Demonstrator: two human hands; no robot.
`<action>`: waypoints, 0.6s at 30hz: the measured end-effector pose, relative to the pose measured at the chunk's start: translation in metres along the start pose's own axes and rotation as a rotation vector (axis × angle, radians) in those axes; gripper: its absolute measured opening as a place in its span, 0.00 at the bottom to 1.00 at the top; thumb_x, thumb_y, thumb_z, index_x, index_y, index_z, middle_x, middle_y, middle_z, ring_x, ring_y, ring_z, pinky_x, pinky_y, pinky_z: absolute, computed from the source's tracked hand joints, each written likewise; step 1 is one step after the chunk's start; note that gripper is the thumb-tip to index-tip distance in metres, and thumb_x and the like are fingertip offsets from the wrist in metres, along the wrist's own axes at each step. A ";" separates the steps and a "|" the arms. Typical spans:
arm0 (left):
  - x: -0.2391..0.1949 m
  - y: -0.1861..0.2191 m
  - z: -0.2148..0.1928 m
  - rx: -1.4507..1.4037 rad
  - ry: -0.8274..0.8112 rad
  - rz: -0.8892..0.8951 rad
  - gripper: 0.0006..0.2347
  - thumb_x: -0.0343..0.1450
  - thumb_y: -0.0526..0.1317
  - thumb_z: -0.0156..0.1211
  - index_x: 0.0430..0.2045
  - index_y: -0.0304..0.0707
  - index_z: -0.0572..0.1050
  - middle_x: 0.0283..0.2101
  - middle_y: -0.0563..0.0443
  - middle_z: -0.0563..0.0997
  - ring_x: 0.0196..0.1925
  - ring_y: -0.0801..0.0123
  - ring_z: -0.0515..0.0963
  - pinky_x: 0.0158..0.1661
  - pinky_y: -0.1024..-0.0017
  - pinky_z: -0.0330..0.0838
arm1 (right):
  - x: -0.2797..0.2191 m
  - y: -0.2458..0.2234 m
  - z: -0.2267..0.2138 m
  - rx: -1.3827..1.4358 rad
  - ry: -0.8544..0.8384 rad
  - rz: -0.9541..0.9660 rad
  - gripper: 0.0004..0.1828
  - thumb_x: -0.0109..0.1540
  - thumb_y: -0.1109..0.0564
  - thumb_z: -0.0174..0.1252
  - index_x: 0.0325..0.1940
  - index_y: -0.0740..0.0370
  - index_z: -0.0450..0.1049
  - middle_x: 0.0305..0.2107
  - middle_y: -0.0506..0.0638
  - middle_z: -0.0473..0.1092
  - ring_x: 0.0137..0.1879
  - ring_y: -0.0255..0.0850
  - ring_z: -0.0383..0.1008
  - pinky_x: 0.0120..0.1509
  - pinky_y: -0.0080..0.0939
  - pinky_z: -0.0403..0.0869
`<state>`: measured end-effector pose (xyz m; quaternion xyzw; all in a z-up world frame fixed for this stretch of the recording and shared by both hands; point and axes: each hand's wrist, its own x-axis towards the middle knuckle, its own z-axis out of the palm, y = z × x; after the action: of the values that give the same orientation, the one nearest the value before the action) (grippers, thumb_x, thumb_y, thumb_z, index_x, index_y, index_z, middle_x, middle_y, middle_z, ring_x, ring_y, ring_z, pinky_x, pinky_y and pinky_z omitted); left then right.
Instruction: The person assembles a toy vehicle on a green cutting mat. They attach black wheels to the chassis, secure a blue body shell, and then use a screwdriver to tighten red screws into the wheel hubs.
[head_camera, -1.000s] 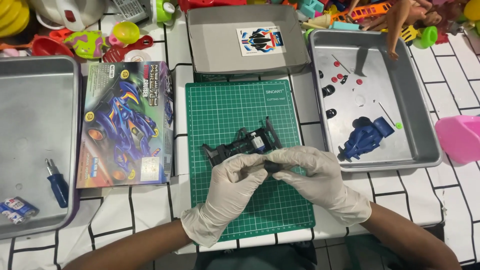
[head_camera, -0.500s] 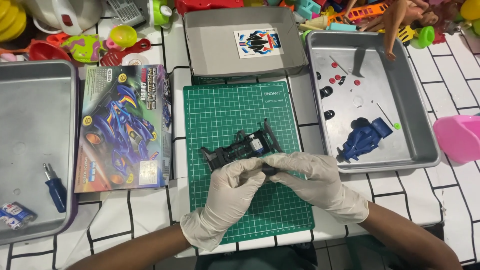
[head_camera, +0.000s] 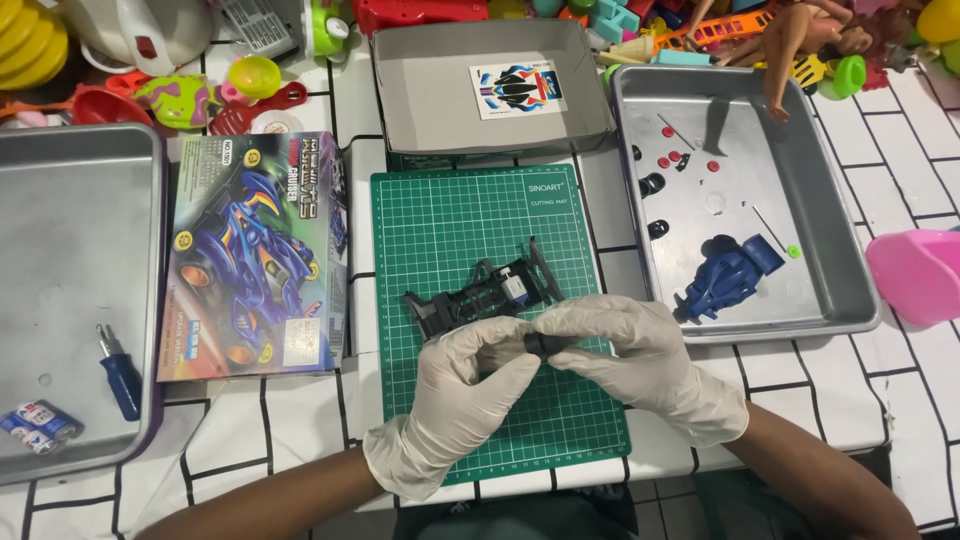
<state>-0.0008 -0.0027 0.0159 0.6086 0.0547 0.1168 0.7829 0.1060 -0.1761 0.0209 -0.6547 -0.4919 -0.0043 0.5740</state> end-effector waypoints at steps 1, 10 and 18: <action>0.000 -0.001 -0.001 0.000 0.002 0.001 0.10 0.67 0.33 0.67 0.41 0.31 0.82 0.40 0.43 0.88 0.41 0.65 0.90 0.46 0.72 0.88 | -0.001 0.002 -0.001 0.001 -0.002 -0.001 0.17 0.55 0.62 0.72 0.47 0.65 0.78 0.42 0.55 0.80 0.48 0.45 0.85 0.58 0.41 0.87; -0.004 -0.023 -0.004 0.321 0.087 0.326 0.08 0.64 0.31 0.73 0.34 0.31 0.82 0.36 0.44 0.87 0.38 0.65 0.90 0.40 0.76 0.89 | -0.009 0.006 -0.005 -0.144 -0.070 0.010 0.18 0.59 0.59 0.69 0.52 0.62 0.78 0.45 0.52 0.80 0.50 0.39 0.85 0.59 0.33 0.85; -0.009 -0.046 -0.009 0.485 0.093 0.524 0.12 0.64 0.30 0.75 0.40 0.34 0.82 0.40 0.45 0.86 0.40 0.64 0.89 0.46 0.72 0.89 | -0.015 0.014 -0.006 -0.231 -0.099 -0.072 0.23 0.57 0.62 0.74 0.55 0.59 0.76 0.46 0.50 0.80 0.51 0.40 0.85 0.60 0.35 0.85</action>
<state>-0.0061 -0.0068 -0.0315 0.7641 -0.0415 0.3246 0.5559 0.1106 -0.1881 0.0035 -0.6977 -0.5390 -0.0493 0.4693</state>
